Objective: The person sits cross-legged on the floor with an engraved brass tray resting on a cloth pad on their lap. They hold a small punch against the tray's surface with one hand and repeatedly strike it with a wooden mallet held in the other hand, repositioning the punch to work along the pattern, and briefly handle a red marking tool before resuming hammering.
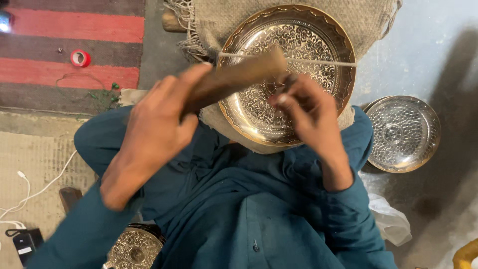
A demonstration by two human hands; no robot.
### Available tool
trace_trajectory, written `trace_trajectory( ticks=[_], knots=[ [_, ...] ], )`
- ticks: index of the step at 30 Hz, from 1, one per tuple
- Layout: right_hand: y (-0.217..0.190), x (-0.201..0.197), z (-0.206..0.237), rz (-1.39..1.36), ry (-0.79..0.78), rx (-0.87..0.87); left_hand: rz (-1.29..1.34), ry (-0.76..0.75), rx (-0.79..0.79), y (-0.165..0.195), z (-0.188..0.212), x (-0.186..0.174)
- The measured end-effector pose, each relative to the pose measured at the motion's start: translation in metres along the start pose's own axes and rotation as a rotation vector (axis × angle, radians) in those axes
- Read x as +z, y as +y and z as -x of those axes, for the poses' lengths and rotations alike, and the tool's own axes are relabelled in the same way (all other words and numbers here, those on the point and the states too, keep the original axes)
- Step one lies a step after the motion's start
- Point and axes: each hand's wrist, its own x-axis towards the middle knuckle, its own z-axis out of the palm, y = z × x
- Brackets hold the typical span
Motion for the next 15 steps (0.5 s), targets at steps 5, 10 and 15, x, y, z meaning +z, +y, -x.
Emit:
trace_trajectory(
  ticks=[5, 10, 15],
  knots=[
    [-0.002, -0.012, -0.018, -0.003, -0.177, -0.022, 0.801, 0.360, -0.163, 0.011, 0.032, 0.037],
    [-0.007, -0.006, -0.033, 0.285, -0.403, -0.030, 0.991, 0.342, -0.318, -0.015, 0.041, 0.080],
    [-0.007, -0.009, -0.041, 0.405, -0.461, -0.191, 0.448, 0.151, -0.404, -0.022, 0.047, 0.057]
  ],
)
